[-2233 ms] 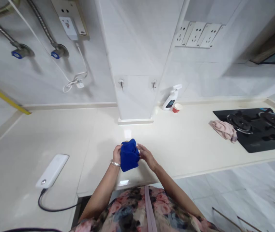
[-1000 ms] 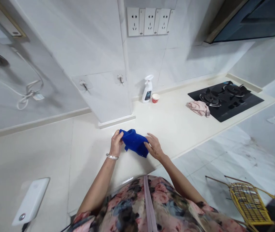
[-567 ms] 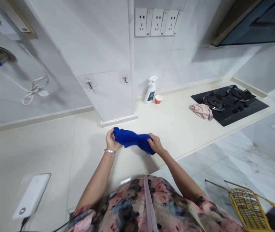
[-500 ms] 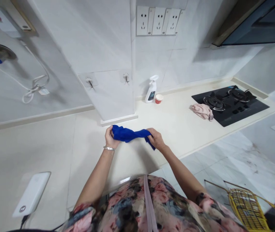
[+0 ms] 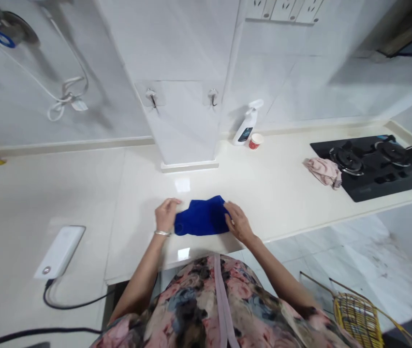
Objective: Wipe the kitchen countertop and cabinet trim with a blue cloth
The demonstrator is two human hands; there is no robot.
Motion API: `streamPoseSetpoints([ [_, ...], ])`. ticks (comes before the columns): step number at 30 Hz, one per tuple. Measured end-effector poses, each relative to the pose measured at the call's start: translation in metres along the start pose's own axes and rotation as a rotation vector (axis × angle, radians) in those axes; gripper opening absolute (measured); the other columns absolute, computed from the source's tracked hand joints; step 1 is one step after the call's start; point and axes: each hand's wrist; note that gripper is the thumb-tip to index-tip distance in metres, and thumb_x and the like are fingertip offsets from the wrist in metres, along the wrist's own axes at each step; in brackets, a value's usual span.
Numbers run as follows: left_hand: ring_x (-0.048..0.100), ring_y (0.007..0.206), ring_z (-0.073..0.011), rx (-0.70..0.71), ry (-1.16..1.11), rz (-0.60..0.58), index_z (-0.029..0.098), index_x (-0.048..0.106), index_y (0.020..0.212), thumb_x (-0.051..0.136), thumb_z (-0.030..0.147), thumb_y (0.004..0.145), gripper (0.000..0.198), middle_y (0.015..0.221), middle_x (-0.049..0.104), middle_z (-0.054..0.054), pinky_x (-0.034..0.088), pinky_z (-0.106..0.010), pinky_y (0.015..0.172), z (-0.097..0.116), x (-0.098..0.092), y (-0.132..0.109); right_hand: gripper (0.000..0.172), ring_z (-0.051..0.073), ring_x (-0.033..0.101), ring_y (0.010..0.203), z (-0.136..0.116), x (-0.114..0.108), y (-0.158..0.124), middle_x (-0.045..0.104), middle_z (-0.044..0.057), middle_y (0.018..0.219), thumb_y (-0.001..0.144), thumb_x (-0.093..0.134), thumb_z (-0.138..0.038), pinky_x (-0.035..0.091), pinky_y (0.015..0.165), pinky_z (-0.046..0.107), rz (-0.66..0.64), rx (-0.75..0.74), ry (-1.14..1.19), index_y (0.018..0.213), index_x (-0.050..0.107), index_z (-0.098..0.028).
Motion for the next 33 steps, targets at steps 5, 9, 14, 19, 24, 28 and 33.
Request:
streamPoseSetpoints([
  [5, 0.062, 0.132, -0.0274, 0.18, 0.22, -0.185, 0.022, 0.075, 0.121, 0.053, 0.032, 0.094, 0.036, 0.136, 0.071, -0.011, 0.035, -0.053, 0.124, 0.002, 0.069, -0.049, 0.054, 0.033, 0.025, 0.158, -0.048, 0.049, 0.033, 0.039, 0.018, 0.164, 0.105, 0.044, -0.027, 0.021, 0.128, 0.063, -0.234, -0.002, -0.108, 0.155, 0.045, -0.01],
  [9, 0.038, 0.154, -0.0311, 0.354, 0.594, -0.255, 0.022, 0.056, 0.15, 0.043, 0.026, 0.1, 0.052, 0.159, 0.05, -0.01, 0.03, -0.057, 0.126, -0.015, 0.068, -0.087, 0.063, 0.033, 0.015, 0.16, -0.054, 0.047, 0.002, 0.023, 0.016, 0.171, 0.103, 0.047, -0.029, 0.019, 0.129, 0.061, -0.354, -0.058, -0.152, 0.162, 0.033, -0.011],
  [14, 0.03, 0.156, -0.0345, 0.32, 0.713, -0.238, 0.024, 0.053, 0.154, 0.046, 0.027, 0.099, 0.055, 0.162, 0.046, -0.006, 0.034, -0.056, 0.125, -0.02, 0.072, -0.101, 0.071, 0.036, 0.019, 0.159, -0.048, 0.042, -0.006, 0.025, 0.017, 0.17, 0.099, 0.051, -0.032, 0.018, 0.129, 0.062, -0.397, -0.031, -0.138, 0.164, 0.029, -0.011],
  [19, 0.031, 0.156, -0.035, 0.203, 0.728, -0.232, 0.019, 0.049, 0.156, 0.043, 0.026, 0.1, 0.057, 0.164, 0.041, -0.009, 0.031, -0.055, 0.126, -0.012, 0.088, -0.047, 0.069, 0.034, 0.013, 0.161, -0.032, 0.058, 0.057, 0.022, 0.017, 0.172, 0.099, 0.047, -0.029, 0.013, 0.13, 0.059, -0.424, -0.024, -0.112, 0.163, 0.03, -0.008],
  [24, 0.029, 0.157, -0.0337, 0.142, 0.64, -0.189, 0.019, 0.048, 0.157, 0.04, 0.026, 0.1, 0.058, 0.166, 0.04, -0.008, 0.023, -0.054, 0.128, -0.018, 0.097, 0.042, 0.066, 0.031, 0.011, 0.161, -0.003, 0.08, 0.14, 0.023, 0.017, 0.171, 0.1, 0.042, -0.026, 0.01, 0.131, 0.054, -0.409, 0.026, -0.104, 0.161, 0.032, -0.004],
  [28, 0.03, 0.157, -0.0326, 0.121, 0.584, -0.147, 0.02, 0.049, 0.156, 0.039, 0.026, 0.099, 0.058, 0.165, 0.042, -0.007, 0.02, -0.054, 0.128, -0.025, 0.103, 0.088, 0.064, 0.029, 0.021, 0.157, 0.015, 0.092, 0.181, 0.032, 0.015, 0.168, 0.1, 0.04, -0.026, 0.012, 0.13, 0.051, -0.365, 0.036, -0.065, 0.161, 0.035, -0.007],
  [33, 0.031, 0.156, -0.0315, 0.142, 0.546, -0.121, 0.019, 0.051, 0.155, 0.038, 0.025, 0.099, 0.058, 0.163, 0.046, -0.008, 0.019, -0.054, 0.129, -0.029, 0.107, 0.103, 0.062, 0.03, 0.028, 0.153, 0.021, 0.094, 0.195, 0.036, 0.017, 0.166, 0.101, 0.042, -0.028, 0.015, 0.128, 0.05, -0.381, 0.037, -0.089, 0.159, 0.037, -0.008],
])
Point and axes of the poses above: each hand's wrist, its own y-axis towards the middle knuckle, its own x-axis out of the palm, z = x × y
